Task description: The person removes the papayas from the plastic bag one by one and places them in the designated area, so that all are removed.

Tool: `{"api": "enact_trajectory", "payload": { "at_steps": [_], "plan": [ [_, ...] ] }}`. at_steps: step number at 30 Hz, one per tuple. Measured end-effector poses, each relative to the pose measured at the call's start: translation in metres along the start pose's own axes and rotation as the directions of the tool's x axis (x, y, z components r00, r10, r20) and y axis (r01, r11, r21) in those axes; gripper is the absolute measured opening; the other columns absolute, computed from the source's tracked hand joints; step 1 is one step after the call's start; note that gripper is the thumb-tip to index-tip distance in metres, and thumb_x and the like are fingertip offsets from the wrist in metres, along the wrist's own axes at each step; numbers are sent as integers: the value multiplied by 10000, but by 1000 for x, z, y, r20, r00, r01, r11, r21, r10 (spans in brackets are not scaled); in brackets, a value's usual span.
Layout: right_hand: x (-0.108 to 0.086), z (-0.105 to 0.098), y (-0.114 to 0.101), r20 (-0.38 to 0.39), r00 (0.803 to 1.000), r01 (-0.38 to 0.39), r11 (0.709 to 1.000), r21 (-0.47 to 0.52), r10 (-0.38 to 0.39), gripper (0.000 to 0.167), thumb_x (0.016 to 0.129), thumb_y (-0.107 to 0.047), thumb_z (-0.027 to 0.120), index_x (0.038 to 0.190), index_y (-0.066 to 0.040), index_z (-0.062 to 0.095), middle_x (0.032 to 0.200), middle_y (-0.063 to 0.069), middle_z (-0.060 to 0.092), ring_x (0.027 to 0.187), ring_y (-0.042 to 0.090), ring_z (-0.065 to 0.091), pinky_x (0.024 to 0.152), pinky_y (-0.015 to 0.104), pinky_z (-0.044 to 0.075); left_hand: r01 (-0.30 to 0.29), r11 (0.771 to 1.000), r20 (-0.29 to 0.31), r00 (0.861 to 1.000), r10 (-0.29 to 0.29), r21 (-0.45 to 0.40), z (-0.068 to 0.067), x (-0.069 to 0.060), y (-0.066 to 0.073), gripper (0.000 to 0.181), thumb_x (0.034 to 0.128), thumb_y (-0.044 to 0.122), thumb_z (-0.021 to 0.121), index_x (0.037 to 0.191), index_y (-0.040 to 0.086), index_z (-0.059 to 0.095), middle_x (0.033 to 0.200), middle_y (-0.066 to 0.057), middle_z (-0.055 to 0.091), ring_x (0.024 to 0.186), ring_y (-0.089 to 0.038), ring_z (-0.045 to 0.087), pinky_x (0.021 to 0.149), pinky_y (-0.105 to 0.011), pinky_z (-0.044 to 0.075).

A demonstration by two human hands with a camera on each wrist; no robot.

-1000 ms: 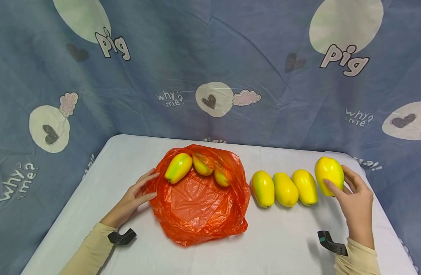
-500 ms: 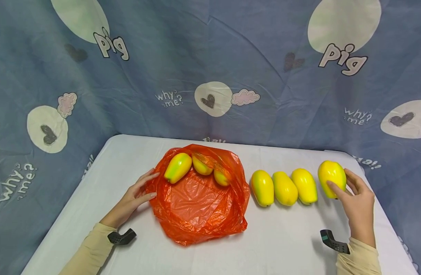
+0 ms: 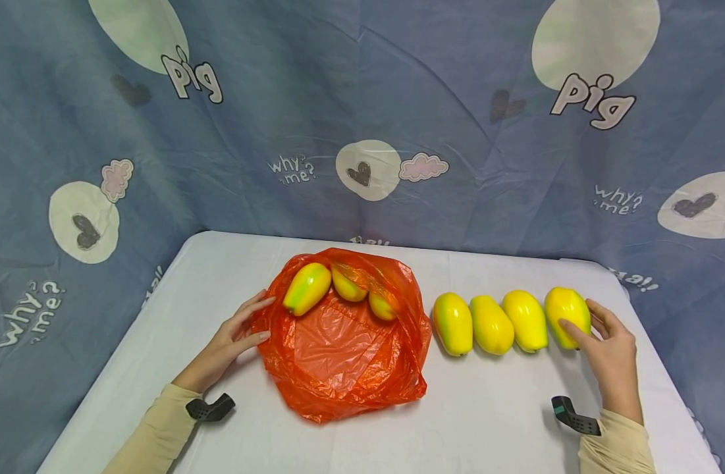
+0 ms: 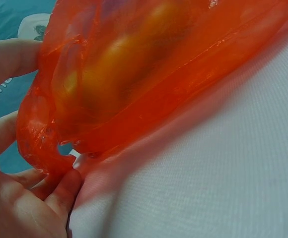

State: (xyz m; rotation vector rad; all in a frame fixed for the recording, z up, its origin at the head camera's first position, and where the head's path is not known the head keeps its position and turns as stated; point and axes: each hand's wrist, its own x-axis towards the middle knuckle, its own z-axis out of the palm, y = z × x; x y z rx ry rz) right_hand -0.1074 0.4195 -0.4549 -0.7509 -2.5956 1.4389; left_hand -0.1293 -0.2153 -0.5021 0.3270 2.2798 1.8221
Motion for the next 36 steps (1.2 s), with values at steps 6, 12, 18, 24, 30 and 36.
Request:
{"api": "enact_trajectory", "payload": {
  "at_steps": [6,12,18,24,30,36],
  "plan": [
    [2,2,2,12,1000,-7,999,-33,8,830,980,-460,678,1644,-174,270,1736,71,183,1592,399,182,1273,615,202,-7,1000,5,1000,7,-22,1,0,-1,625,983,163,680,1563,185,450,1751,-72,84,1622,-361,41,1087,19,234],
    [2,2,2,48,999,-1,998,-69,4,876,990,-485,651,1647,-100,218,1734,162,121,1571,472,164,1246,669,196,-9,1000,12,1000,9,-30,0,0,-2,622,985,163,676,1564,185,449,1753,-73,77,1623,-362,33,1086,23,236],
    [2,2,4,78,997,28,995,-91,-20,890,1000,-484,635,1644,-60,191,1723,214,107,1552,510,164,1224,701,199,-1,1000,14,1000,1,-27,1,0,-2,634,981,168,682,1568,190,442,1753,-66,76,1624,-360,31,1086,22,238],
    [3,2,6,88,996,36,995,-97,-28,899,991,-508,638,1650,-86,194,1725,201,120,1560,493,163,1217,712,205,18,999,13,1000,-17,-31,1,-2,2,641,976,183,692,1566,223,444,1751,-31,87,1627,-323,49,1086,20,249],
    [4,3,8,79,996,49,994,-102,-41,900,982,-518,649,1652,-112,207,1731,179,134,1556,496,180,1204,725,219,19,999,14,1000,-19,-26,1,-2,3,640,975,188,696,1564,231,448,1751,-21,89,1627,-315,52,1085,19,251],
    [5,2,9,77,996,47,993,-110,-39,916,979,-526,648,1653,-102,195,1727,202,132,1553,505,175,1201,727,223,15,1000,10,1000,-15,-10,1,-1,2,639,976,196,693,1565,226,446,1751,-36,91,1625,-337,50,1081,15,248]
  ]
}}
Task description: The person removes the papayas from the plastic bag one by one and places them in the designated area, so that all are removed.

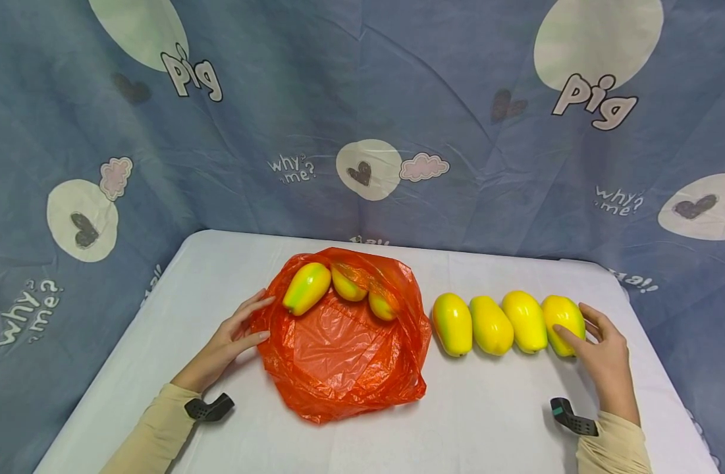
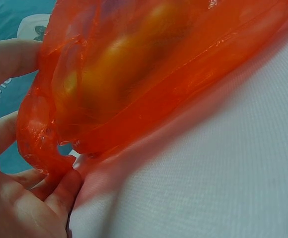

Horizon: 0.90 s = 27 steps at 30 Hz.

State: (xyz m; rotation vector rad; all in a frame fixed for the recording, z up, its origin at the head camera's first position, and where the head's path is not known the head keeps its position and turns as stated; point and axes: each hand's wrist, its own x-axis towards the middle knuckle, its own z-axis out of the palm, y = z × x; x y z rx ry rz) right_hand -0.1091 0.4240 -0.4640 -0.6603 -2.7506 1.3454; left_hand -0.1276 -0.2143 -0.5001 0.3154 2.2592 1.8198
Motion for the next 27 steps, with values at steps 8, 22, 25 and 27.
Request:
{"api": "enact_trajectory", "payload": {
  "at_steps": [8,22,25,27],
  "plan": [
    [-1,-1,0,-13,1000,-9,1000,0,9,907,976,-530,651,1653,-118,210,1734,158,152,1569,471,172,1211,715,222,-3,1000,-2,1000,3,2,-1,0,-1,640,978,192,691,1567,219,443,1751,-48,90,1624,-350,51,1081,11,247],
    [-4,-1,-4,-112,994,11,1000,-1,-11,798,977,-466,676,1626,-161,324,1692,83,331,1556,187,344,972,-44,373,-1,1000,8,1000,1,-2,-1,-1,1,626,986,205,685,1562,260,448,1749,-8,91,1628,-318,37,1079,19,249],
    [-5,-2,-6,-157,988,-2,1000,19,5,740,978,-435,685,1602,-177,383,1665,42,390,1529,157,388,996,-23,382,3,1000,8,1000,-3,-1,-1,-1,1,626,984,213,688,1560,272,450,1749,1,94,1628,-314,40,1080,16,253],
    [-5,-1,-9,-189,982,-11,999,37,18,701,976,-417,694,1584,-198,422,1641,0,429,1508,132,416,1013,-9,382,5,1000,7,1000,-5,1,-1,-1,0,627,982,220,691,1558,281,452,1749,7,99,1627,-311,47,1078,14,256]
  ]
}}
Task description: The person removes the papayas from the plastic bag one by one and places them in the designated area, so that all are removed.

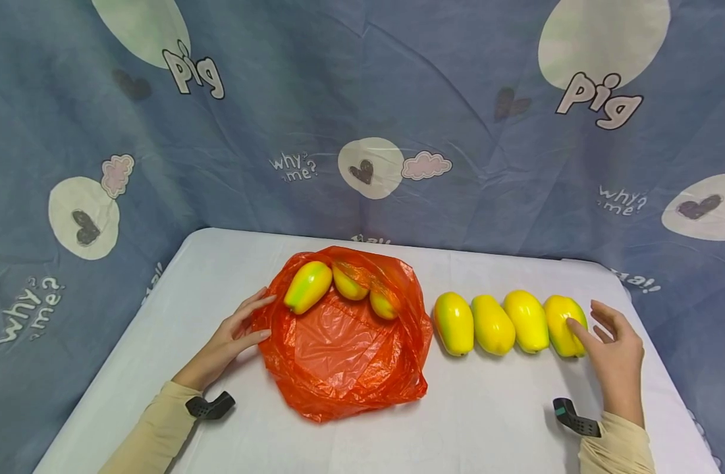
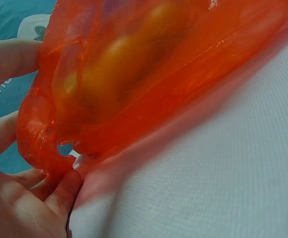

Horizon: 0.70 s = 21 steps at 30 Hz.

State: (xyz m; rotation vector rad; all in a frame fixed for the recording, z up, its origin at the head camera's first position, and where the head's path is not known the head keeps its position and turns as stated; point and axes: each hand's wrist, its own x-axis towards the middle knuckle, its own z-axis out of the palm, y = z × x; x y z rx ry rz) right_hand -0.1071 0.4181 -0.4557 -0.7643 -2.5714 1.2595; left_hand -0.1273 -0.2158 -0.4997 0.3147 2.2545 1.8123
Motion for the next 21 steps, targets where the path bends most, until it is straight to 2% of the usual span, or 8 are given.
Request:
{"api": "enact_trajectory", "payload": {
  "at_steps": [2,5,8,10,15,21],
  "plan": [
    [-1,0,-3,-29,1000,-2,1000,28,2,663,972,-386,710,1562,-218,461,1592,-55,482,1460,73,457,1021,-1,382,3,1000,-2,1000,-3,-2,0,0,0,629,979,222,694,1557,284,454,1748,10,104,1627,-309,54,1081,11,260],
    [-3,1,-10,-66,998,25,996,81,-19,606,960,-312,739,1519,-222,523,1440,-155,573,1300,-60,517,1005,-8,392,8,1000,-8,1000,-8,-1,0,1,-1,631,974,229,700,1555,285,458,1748,12,107,1627,-305,61,1077,14,259],
    [-6,2,-18,-74,994,87,988,124,-79,568,948,-238,758,1481,-189,568,1260,-267,581,1144,-145,508,968,-21,410,12,1000,-9,1000,-12,-1,1,1,0,634,972,232,704,1554,286,459,1749,13,102,1628,-301,55,1076,17,252],
    [-8,4,-23,-68,989,137,982,133,-129,551,945,-209,761,1465,-160,583,1194,-310,560,1113,-154,504,949,-25,419,13,1000,-11,1000,-13,1,1,1,0,634,970,233,705,1553,286,461,1750,10,99,1628,-302,53,1075,19,247],
    [-15,12,-36,-36,966,260,960,107,-258,529,948,-190,758,1448,-144,594,1241,-249,593,1138,-154,503,931,-24,433,17,1000,-10,1000,-17,7,1,1,0,633,971,243,703,1552,296,459,1750,9,102,1627,-303,62,1072,16,248],
    [-23,26,-53,33,923,380,922,74,-383,552,935,-202,778,1433,-69,583,1274,-195,605,1108,-178,510,909,-28,438,14,1000,-10,1000,-14,11,1,1,1,643,971,235,701,1560,286,449,1750,0,102,1628,-307,59,1079,11,243]
  ]
}}
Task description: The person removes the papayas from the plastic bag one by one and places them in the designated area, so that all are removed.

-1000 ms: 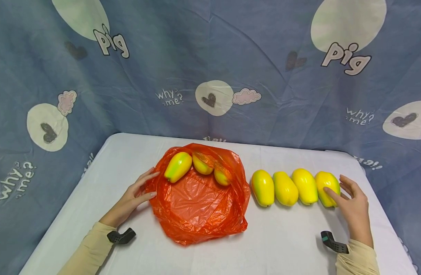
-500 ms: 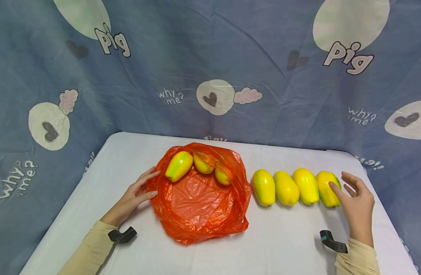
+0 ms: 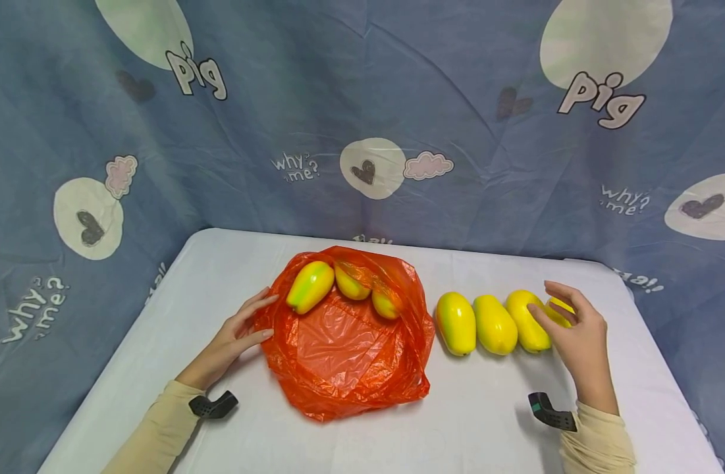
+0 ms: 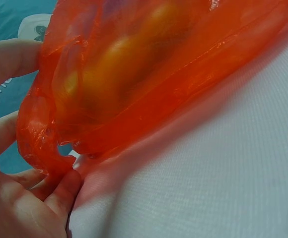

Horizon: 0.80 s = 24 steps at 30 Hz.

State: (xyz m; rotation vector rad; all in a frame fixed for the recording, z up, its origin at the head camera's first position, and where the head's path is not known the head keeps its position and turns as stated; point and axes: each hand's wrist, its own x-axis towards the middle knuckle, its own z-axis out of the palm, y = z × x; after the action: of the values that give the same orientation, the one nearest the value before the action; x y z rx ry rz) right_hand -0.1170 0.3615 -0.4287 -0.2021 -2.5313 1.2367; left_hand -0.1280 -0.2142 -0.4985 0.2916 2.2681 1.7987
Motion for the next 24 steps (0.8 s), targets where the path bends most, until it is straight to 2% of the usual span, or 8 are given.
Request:
{"api": "enact_trajectory", "payload": {
  "at_steps": [4,10,13,19,24],
  "plan": [
    [0,10,-15,48,994,100,995,-7,-100,540,921,-171,792,1407,-41,594,1318,-101,633,1114,-196,523,914,-17,449,0,1000,0,1000,0,-7,0,0,0,648,971,227,702,1564,277,444,1750,-1,103,1627,-307,60,1082,10,244],
    [-1,25,-36,110,969,219,975,20,-220,525,892,-105,811,1379,-53,622,1349,-22,656,1117,-196,546,934,2,459,9,1000,1,1000,-9,-11,0,0,0,642,972,244,700,1560,295,447,1748,13,103,1629,-295,58,1075,15,247],
    [0,33,-46,137,952,269,962,51,-274,519,874,-55,816,1360,-51,635,1337,-5,656,1146,-179,547,956,7,450,6,1000,2,1000,-6,-9,0,0,0,646,971,240,701,1563,279,446,1750,-1,100,1628,-307,54,1080,12,243],
    [2,48,-64,204,907,359,930,82,-368,553,837,-3,833,1351,-84,647,1345,112,651,1202,-154,518,978,2,425,-4,1000,1,1000,4,-14,0,0,1,639,973,228,698,1560,279,451,1748,2,106,1628,-299,55,1079,17,241],
    [3,60,-79,256,877,402,912,77,-408,546,847,-38,837,1355,-108,649,1358,83,664,1208,-167,508,987,2,413,-6,1000,4,1000,6,-18,0,0,0,635,976,230,695,1560,277,452,1749,1,105,1628,-306,54,1075,20,244]
  ]
}}
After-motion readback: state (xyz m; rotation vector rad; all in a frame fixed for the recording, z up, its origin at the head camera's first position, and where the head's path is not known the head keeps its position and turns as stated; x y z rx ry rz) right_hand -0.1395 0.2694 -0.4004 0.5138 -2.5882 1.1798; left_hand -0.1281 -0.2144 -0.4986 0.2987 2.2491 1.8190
